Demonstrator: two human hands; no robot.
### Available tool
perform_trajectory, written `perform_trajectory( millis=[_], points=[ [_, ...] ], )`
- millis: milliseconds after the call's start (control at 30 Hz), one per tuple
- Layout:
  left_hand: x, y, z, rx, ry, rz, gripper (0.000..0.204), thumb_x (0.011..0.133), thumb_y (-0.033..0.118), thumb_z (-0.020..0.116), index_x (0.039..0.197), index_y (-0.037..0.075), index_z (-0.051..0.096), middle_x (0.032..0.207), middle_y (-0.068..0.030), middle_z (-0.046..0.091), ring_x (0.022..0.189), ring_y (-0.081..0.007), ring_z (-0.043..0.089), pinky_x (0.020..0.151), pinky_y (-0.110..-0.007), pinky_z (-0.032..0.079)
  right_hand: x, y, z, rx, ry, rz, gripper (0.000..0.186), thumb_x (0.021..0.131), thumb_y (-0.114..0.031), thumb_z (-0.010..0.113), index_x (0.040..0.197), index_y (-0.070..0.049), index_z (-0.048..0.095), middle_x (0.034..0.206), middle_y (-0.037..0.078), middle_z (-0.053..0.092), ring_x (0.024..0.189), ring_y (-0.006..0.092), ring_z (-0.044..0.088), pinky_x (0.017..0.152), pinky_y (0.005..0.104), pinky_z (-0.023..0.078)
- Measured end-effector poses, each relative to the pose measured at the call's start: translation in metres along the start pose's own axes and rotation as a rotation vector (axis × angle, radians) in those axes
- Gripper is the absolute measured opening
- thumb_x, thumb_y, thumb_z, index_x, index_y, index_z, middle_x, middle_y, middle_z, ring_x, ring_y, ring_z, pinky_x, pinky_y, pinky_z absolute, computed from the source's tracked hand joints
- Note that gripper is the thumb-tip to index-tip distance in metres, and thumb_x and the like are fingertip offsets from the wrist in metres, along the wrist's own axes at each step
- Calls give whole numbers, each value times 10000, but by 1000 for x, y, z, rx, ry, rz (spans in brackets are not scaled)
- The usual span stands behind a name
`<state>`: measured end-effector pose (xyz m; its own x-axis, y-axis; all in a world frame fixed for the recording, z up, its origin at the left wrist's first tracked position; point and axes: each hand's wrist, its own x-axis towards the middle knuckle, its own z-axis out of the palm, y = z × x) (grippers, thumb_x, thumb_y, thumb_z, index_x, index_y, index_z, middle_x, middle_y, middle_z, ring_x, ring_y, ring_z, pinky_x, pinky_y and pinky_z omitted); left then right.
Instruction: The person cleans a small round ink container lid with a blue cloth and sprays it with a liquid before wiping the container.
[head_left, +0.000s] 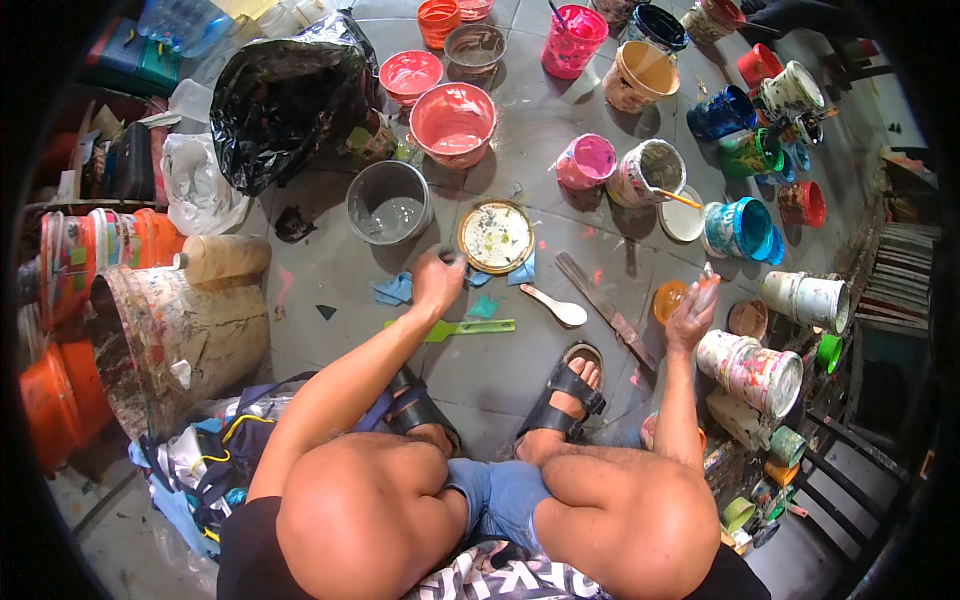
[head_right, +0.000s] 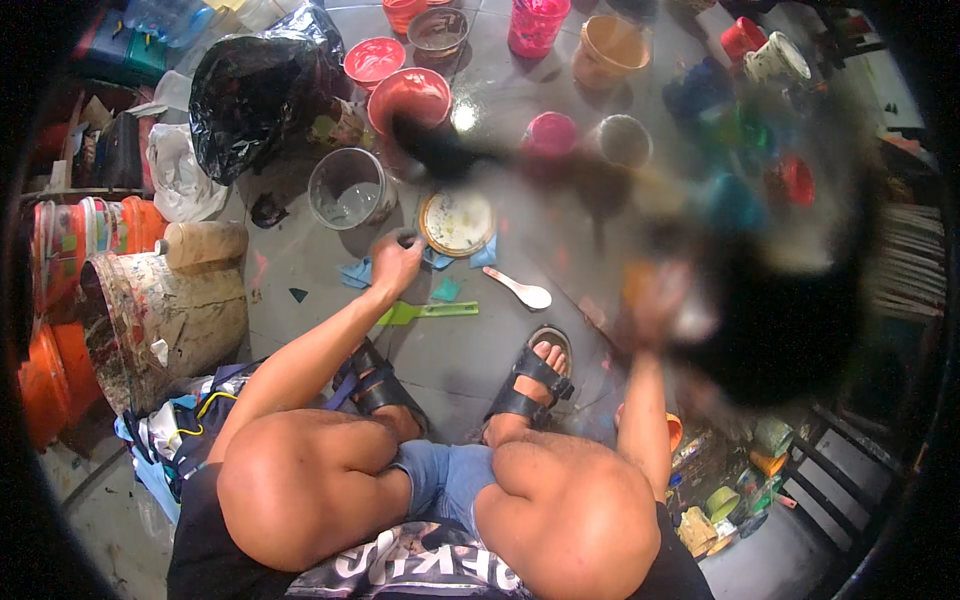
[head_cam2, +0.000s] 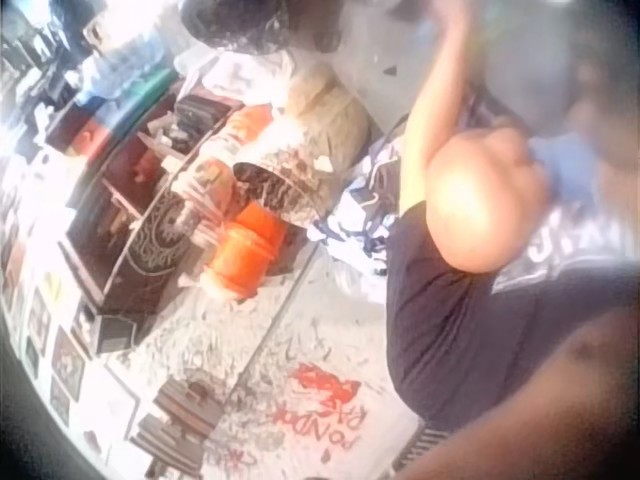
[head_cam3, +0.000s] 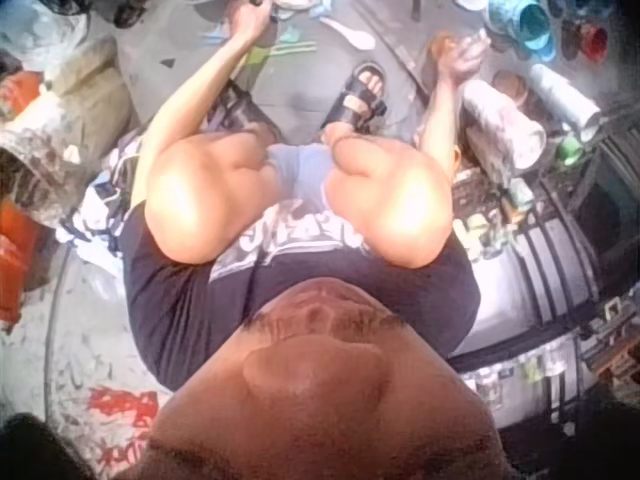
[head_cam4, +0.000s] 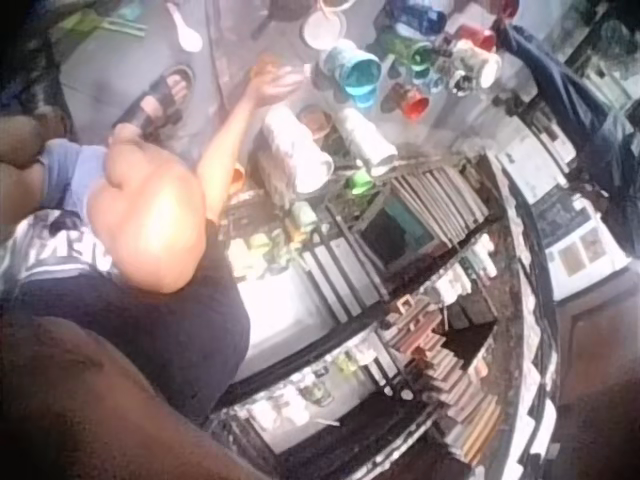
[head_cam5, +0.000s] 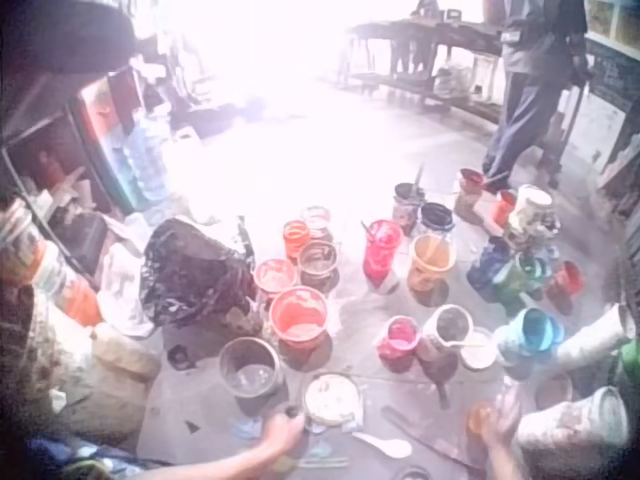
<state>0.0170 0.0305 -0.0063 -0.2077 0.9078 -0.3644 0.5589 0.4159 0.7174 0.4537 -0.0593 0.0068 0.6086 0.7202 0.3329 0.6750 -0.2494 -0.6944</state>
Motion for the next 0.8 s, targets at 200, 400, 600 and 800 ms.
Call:
perform_trajectory(
  millis=[200,400,600,800],
  points=[
    [-5,-15,9,-92,-58,-96,389,894,324,718,1049,-31,755,959,-185,776,919,-323,746,841,-418,549,-45,-83,10,79,-188,-85,468,1049,-317,591,1367,24,548,1261,201,640,1171,339,601,994,422,448],
    [-11,-9,14,-147,-112,-142,419,883,339,728,1026,-53,759,906,-177,782,837,-296,758,789,-397,558,-69,-167,43,32,-837,-417,382,1032,-295,604,1286,-10,618,1115,209,665,1021,375,631,876,462,487],
    [-5,-9,18,-82,-84,-60,398,881,346,739,1021,-25,774,908,-169,784,840,-292,759,780,-386,558,-79,-194,74,-148,-1094,-642,306,1016,-273,616,1206,-44,688,969,217,690,872,412,661,758,502,526],
    [-3,-8,13,-293,-134,-137,352,898,317,737,982,-23,776,859,-126,779,760,-213,735,730,-358,552,-80,-226,78,32,-1066,-279,348,1003,-352,644,1073,-22,730,867,260,700,798,458,659,713,522,518]
  ],
)
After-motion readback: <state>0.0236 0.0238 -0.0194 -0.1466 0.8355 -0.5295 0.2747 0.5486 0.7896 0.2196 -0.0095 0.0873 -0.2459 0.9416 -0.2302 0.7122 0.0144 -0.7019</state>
